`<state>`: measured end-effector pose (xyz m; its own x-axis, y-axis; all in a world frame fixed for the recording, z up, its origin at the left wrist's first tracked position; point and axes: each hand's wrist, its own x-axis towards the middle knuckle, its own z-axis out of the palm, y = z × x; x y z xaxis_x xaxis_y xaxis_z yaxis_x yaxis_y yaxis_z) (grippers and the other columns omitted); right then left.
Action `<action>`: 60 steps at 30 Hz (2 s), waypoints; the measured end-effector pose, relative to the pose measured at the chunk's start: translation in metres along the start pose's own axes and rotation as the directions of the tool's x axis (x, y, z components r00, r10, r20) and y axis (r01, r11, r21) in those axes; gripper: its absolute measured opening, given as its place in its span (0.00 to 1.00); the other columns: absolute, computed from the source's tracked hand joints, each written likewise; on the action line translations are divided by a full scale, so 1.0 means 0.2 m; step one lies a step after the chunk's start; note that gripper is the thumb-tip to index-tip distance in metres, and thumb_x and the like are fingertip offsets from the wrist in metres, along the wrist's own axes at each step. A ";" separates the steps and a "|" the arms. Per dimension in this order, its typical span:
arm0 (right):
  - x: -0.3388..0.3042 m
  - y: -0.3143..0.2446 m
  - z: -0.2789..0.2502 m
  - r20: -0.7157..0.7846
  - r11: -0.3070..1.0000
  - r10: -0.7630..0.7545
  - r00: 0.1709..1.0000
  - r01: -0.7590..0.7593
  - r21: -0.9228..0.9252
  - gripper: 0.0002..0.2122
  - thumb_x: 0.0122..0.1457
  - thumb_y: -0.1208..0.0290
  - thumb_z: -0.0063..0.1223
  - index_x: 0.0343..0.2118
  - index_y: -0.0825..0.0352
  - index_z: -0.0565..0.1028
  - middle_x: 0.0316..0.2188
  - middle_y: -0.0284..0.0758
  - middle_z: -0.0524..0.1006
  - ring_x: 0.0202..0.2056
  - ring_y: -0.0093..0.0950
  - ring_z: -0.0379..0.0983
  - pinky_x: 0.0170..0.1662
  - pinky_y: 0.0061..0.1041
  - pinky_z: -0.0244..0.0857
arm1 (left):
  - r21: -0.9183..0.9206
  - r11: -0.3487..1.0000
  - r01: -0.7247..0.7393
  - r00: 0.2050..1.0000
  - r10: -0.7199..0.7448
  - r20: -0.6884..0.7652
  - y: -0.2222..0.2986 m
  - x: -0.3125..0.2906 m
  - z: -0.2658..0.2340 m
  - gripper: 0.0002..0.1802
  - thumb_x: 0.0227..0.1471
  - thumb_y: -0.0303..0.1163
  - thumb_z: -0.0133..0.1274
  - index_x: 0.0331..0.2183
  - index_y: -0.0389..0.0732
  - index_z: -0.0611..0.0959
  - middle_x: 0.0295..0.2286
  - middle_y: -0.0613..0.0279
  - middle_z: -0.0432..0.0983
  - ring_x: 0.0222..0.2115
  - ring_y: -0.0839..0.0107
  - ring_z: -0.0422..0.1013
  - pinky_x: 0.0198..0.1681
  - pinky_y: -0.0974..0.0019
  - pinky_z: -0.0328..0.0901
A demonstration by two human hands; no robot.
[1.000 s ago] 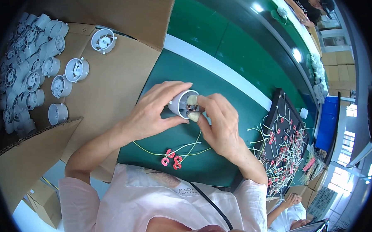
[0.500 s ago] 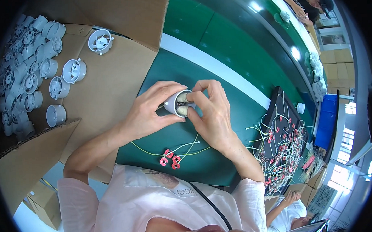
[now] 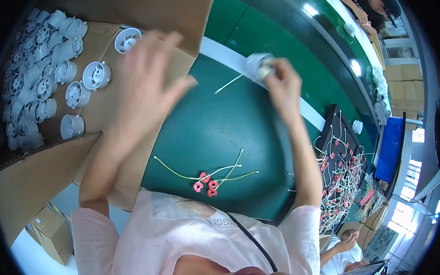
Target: Assembling electrical components by inserting wiring into plastic housings on an assembly line.
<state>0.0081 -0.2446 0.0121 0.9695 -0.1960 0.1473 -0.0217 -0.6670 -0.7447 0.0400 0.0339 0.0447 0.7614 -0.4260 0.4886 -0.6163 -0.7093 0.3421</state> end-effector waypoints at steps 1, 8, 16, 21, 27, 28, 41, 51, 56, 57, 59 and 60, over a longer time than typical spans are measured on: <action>0.09 0.10 -0.06 -0.086 0.999 0.031 0.996 -0.033 -0.029 0.08 0.54 0.73 0.53 0.35 0.70 0.75 0.26 0.29 0.74 0.29 0.16 0.66 0.32 0.18 0.61 | 0.211 0.977 -0.006 0.996 0.024 -0.085 -0.10 0.02 0.00 0.34 0.45 0.47 0.58 0.52 0.43 0.69 0.50 0.48 0.62 0.48 0.50 0.62 0.53 0.50 0.53; 0.05 0.00 -0.08 -0.163 0.823 -0.490 0.856 0.393 -0.411 0.15 0.56 0.77 0.44 0.47 0.71 0.69 0.49 0.48 0.68 0.51 0.46 0.63 0.54 0.37 0.56 | 0.513 0.814 0.273 0.946 -0.324 0.010 -0.40 0.02 0.01 0.33 0.45 0.47 0.57 0.51 0.42 0.70 0.40 0.50 0.71 0.42 0.55 0.66 0.45 0.54 0.58; -0.77 -0.30 0.23 0.443 0.515 -0.814 0.377 0.821 0.247 0.10 0.51 0.69 0.50 0.36 0.63 0.73 0.45 0.40 0.70 0.49 0.37 0.66 0.55 0.42 0.58 | 0.215 0.977 0.007 1.000 -0.012 0.020 -0.23 0.01 0.15 0.31 0.43 0.38 0.58 0.51 0.41 0.69 0.36 0.54 0.71 0.37 0.58 0.67 0.41 0.57 0.59; -0.50 -0.15 0.21 0.401 0.613 -0.728 0.556 0.790 0.017 0.12 0.46 0.74 0.54 0.37 0.66 0.72 0.44 0.39 0.71 0.48 0.36 0.67 0.54 0.38 0.60 | -0.008 0.996 -0.090 0.990 0.090 0.111 -0.16 -0.04 0.15 0.33 0.42 0.32 0.57 0.52 0.42 0.68 0.37 0.54 0.70 0.40 0.59 0.66 0.43 0.57 0.59; -0.38 -0.14 0.06 0.412 0.771 -0.570 0.710 0.636 -0.030 0.17 0.42 0.76 0.57 0.39 0.66 0.72 0.45 0.40 0.69 0.50 0.40 0.64 0.52 0.39 0.60 | -0.050 0.967 -0.249 0.947 0.254 0.199 -0.01 -0.10 0.12 0.35 0.41 0.30 0.57 0.54 0.44 0.67 0.40 0.55 0.69 0.43 0.59 0.64 0.46 0.58 0.58; -0.39 -0.15 0.05 0.423 0.815 -0.518 0.743 0.579 -0.019 0.18 0.41 0.76 0.58 0.40 0.66 0.72 0.45 0.41 0.69 0.50 0.41 0.63 0.52 0.39 0.60 | -0.069 0.963 -0.260 0.941 0.269 0.206 0.01 -0.11 0.12 0.35 0.41 0.29 0.57 0.54 0.45 0.67 0.41 0.56 0.69 0.44 0.59 0.64 0.47 0.58 0.57; -0.39 -0.26 0.08 0.483 0.705 -0.428 0.764 0.616 -0.350 0.18 0.41 0.75 0.59 0.40 0.66 0.72 0.40 0.37 0.69 0.41 0.34 0.65 0.43 0.32 0.60 | -0.523 0.849 0.071 0.967 0.070 0.246 0.02 -0.15 0.16 0.32 0.39 0.22 0.56 0.50 0.44 0.69 0.45 0.56 0.66 0.45 0.60 0.65 0.46 0.62 0.62; -0.37 -0.21 0.04 0.457 0.603 -0.540 0.706 0.704 -0.375 0.15 0.44 0.77 0.55 0.39 0.68 0.72 0.38 0.35 0.73 0.38 0.32 0.68 0.43 0.30 0.61 | -0.857 -0.015 0.516 0.856 -0.030 0.516 -0.05 -0.12 0.13 0.31 0.45 0.24 0.54 0.53 0.39 0.65 0.46 0.61 0.65 0.45 0.72 0.65 0.44 0.67 0.65; -0.35 -0.18 0.03 0.397 0.664 -0.552 0.733 0.675 -0.323 0.15 0.47 0.82 0.53 0.40 0.68 0.72 0.37 0.36 0.73 0.37 0.32 0.71 0.37 0.27 0.66 | -0.717 -0.246 0.653 0.749 0.065 0.660 -0.06 -0.11 0.13 0.33 0.46 0.26 0.55 0.54 0.40 0.63 0.45 0.61 0.65 0.45 0.74 0.65 0.46 0.69 0.64; -0.35 -0.20 0.01 0.395 0.663 -0.553 0.733 0.675 -0.325 0.15 0.47 0.82 0.53 0.40 0.68 0.72 0.37 0.36 0.73 0.37 0.32 0.71 0.37 0.27 0.66 | -0.701 -0.253 0.667 0.737 0.088 0.670 -0.06 -0.11 0.13 0.33 0.45 0.26 0.55 0.53 0.40 0.63 0.45 0.61 0.65 0.45 0.74 0.65 0.47 0.69 0.63; -0.35 -0.26 -0.09 0.203 0.873 -0.407 0.890 0.445 -0.200 0.16 0.49 0.85 0.50 0.44 0.70 0.70 0.38 0.37 0.74 0.36 0.30 0.74 0.29 0.22 0.68 | -0.736 -0.169 0.656 0.754 0.093 0.651 -0.04 -0.12 0.13 0.33 0.44 0.26 0.56 0.53 0.40 0.64 0.45 0.61 0.65 0.45 0.74 0.65 0.47 0.69 0.63; -0.35 -0.27 -0.14 0.138 0.930 -0.329 0.934 0.346 -0.126 0.16 0.52 0.83 0.48 0.45 0.71 0.68 0.39 0.38 0.74 0.36 0.29 0.75 0.28 0.21 0.69 | -0.763 -0.082 0.641 0.767 0.103 0.633 -0.03 -0.13 0.13 0.33 0.43 0.26 0.57 0.52 0.40 0.64 0.45 0.61 0.65 0.46 0.74 0.65 0.47 0.69 0.63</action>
<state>-0.0652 -0.2152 0.0597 0.9466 0.1359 0.2925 0.2845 -0.7788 -0.5590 0.0296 0.0351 0.0088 0.6477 -0.7555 -0.0980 0.3854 0.2140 0.8976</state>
